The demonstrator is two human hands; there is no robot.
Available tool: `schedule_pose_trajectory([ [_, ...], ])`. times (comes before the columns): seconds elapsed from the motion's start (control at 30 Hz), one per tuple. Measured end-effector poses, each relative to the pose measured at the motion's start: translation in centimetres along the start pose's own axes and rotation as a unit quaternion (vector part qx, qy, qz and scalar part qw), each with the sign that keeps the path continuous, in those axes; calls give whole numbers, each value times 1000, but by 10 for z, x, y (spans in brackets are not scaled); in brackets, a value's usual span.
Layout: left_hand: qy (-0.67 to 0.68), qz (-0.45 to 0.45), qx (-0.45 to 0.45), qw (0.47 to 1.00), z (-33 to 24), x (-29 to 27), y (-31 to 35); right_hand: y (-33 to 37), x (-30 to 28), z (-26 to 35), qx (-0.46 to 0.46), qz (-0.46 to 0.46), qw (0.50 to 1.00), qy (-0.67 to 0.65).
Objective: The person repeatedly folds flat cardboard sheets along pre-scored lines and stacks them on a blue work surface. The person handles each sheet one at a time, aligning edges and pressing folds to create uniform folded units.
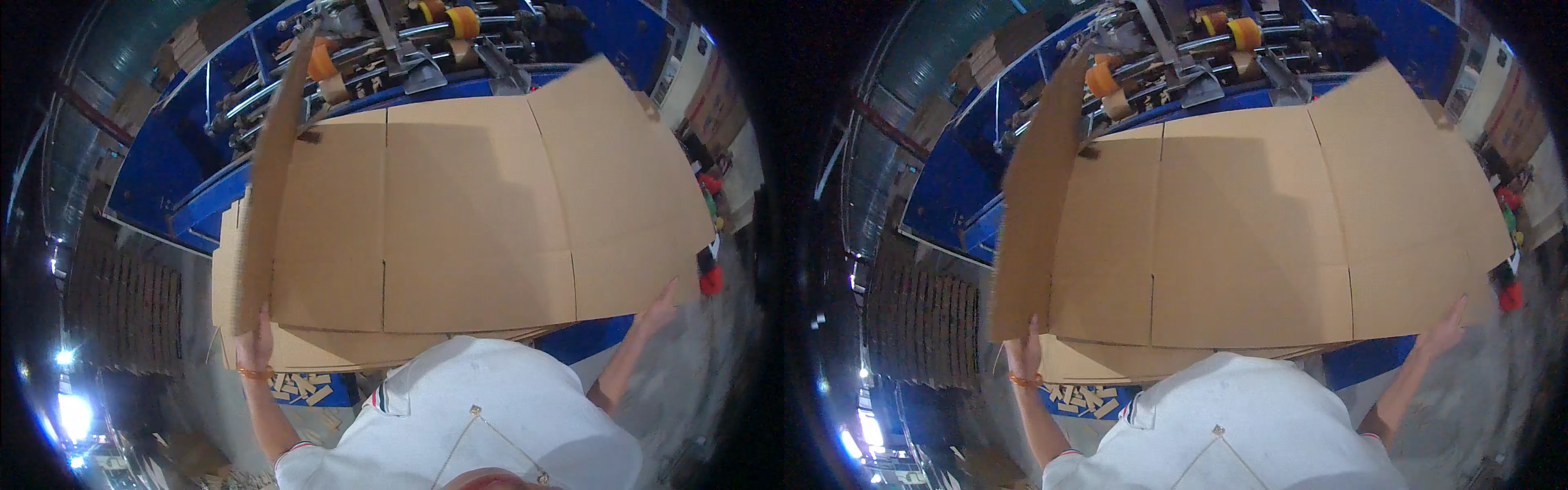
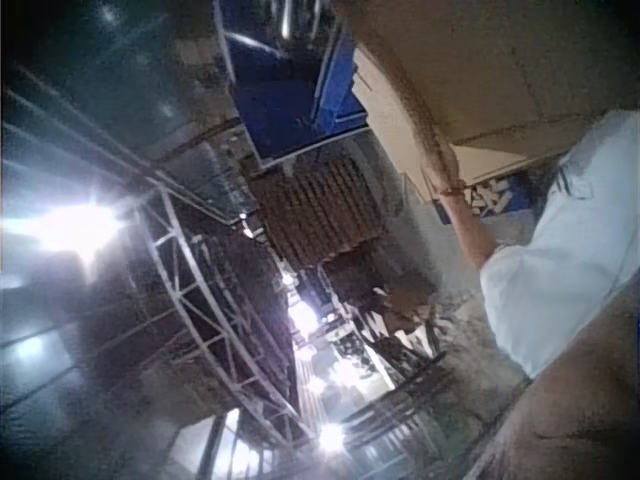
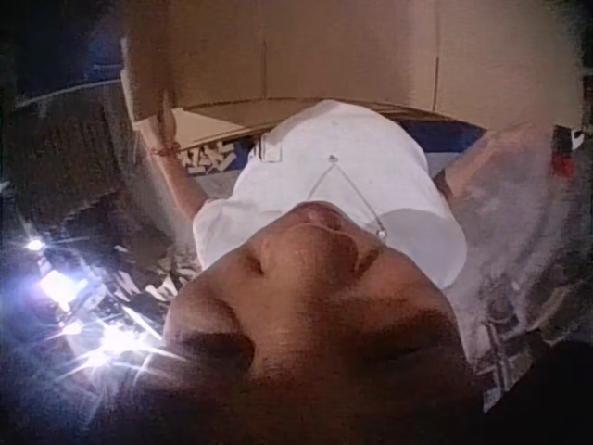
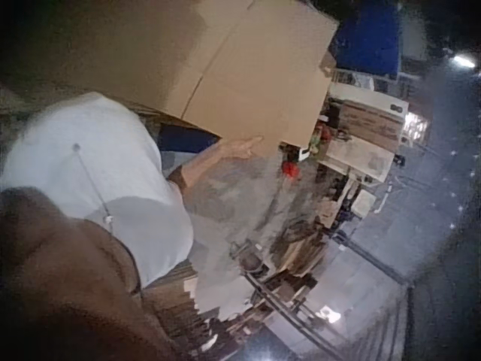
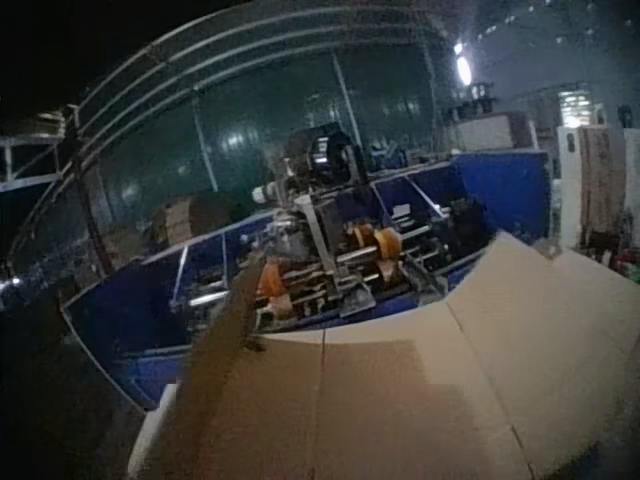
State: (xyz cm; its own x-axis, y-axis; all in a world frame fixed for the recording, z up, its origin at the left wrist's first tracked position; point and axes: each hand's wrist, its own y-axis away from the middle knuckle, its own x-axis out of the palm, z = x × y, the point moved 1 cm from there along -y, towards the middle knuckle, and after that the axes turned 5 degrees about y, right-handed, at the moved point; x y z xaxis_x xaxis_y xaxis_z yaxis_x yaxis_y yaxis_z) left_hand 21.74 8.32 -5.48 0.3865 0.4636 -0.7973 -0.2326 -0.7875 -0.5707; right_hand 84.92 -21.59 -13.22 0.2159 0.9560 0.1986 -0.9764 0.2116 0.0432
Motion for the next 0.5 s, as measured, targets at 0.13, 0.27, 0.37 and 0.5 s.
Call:
schedule_pose_trajectory([
  [0.13,297,-61,-116,946,-8,18,-2,60,28,7,-303,61,910,276],
  [0.27,390,-49,-252,884,-11,48,5,94,111,26,-644,324,677,146],
  [0.37,358,-13,-103,928,-46,75,2,102,135,34,-619,375,681,113],
  [0.5,238,102,165,952,-97,109,7,100,132,6,-653,411,615,163],
])
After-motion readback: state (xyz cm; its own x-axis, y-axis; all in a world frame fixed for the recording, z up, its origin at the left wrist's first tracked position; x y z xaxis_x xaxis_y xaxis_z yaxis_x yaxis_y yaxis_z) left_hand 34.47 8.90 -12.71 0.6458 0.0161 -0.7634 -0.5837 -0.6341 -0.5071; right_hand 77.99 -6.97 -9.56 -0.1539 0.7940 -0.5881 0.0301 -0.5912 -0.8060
